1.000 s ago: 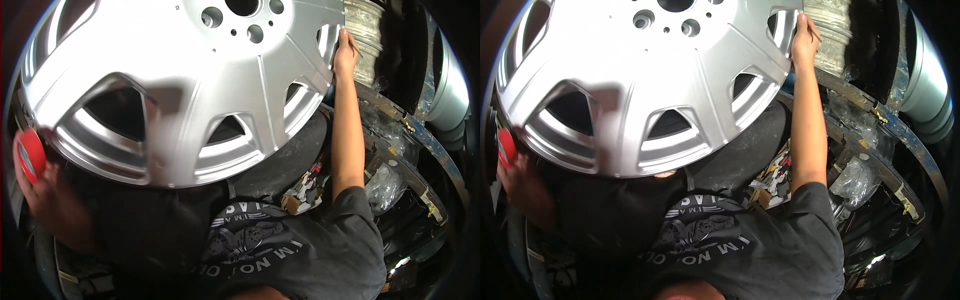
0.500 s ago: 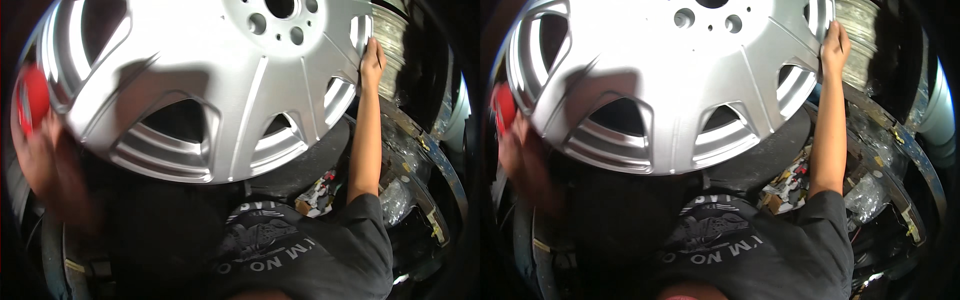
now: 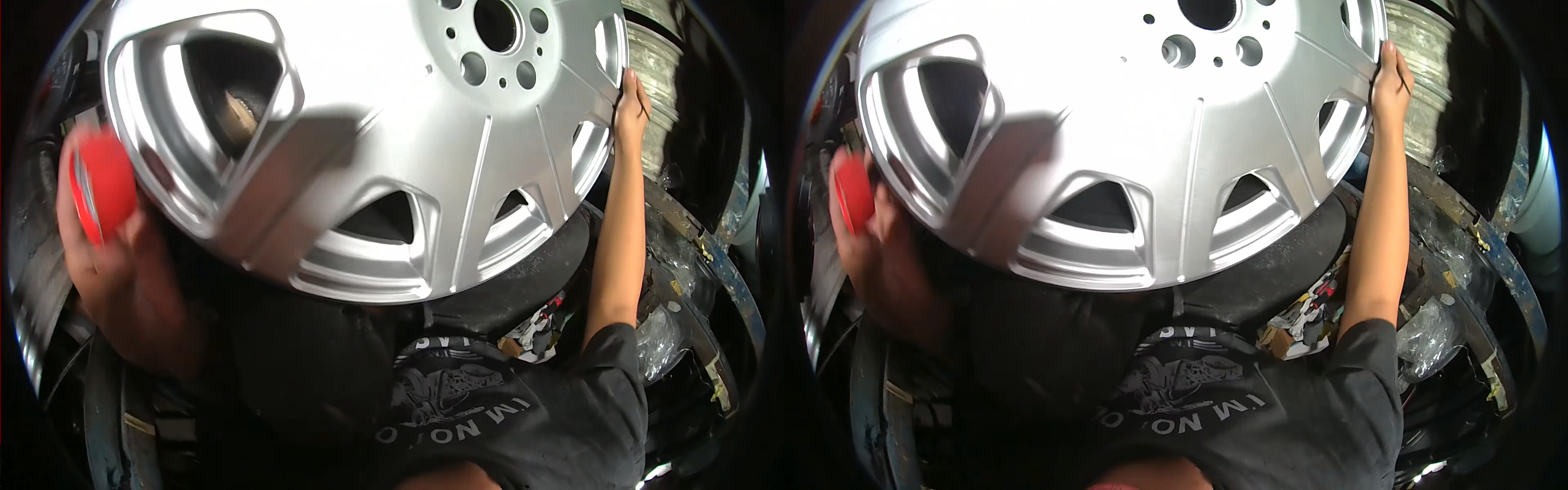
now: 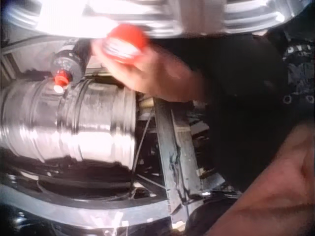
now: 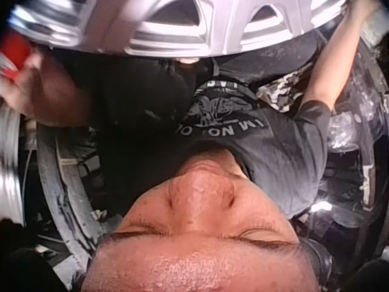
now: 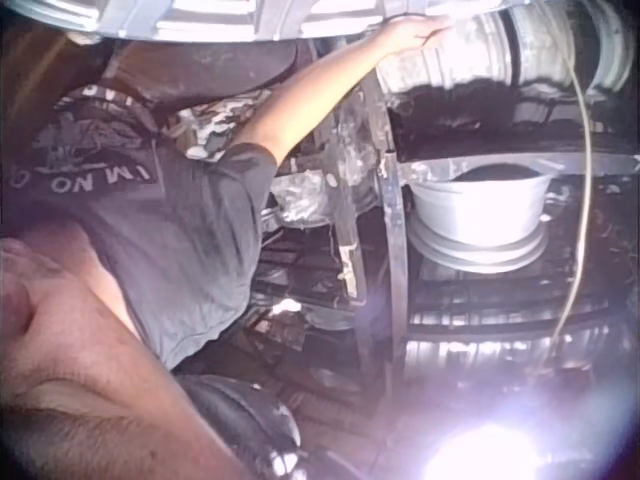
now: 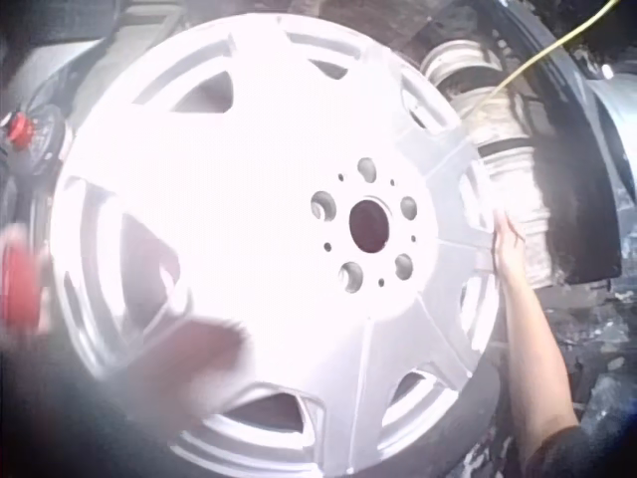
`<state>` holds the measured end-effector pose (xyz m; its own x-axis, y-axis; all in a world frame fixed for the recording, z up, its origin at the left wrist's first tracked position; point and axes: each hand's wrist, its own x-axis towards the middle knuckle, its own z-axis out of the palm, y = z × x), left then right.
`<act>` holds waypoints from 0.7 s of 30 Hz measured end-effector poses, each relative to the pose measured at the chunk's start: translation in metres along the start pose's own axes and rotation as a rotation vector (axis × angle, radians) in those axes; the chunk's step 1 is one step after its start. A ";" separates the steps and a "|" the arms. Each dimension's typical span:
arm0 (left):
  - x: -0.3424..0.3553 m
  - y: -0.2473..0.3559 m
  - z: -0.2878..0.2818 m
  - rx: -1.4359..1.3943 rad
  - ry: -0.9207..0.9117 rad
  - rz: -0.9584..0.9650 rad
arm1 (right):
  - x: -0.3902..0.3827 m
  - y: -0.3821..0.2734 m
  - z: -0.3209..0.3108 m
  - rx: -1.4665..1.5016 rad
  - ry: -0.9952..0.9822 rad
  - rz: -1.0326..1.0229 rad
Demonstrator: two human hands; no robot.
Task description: The person uses a small brush to apply silver paint to the detail lines of a car wheel rim, dipping the brush into a cap containing paint and tracing the recesses on the rim.
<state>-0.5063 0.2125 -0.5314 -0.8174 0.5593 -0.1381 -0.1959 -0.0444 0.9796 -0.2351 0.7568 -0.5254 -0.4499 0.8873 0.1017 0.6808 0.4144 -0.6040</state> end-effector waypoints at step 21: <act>-0.007 0.006 0.032 0.565 0.019 0.343 | -0.261 -0.267 0.089 0.846 -0.568 -0.232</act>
<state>-0.4842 0.2344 -0.5195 -0.7934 0.5758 0.1976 0.3872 0.2269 0.8936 -0.3511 0.3961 -0.4608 -0.8723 0.4880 0.0316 0.0146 0.0907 -0.9958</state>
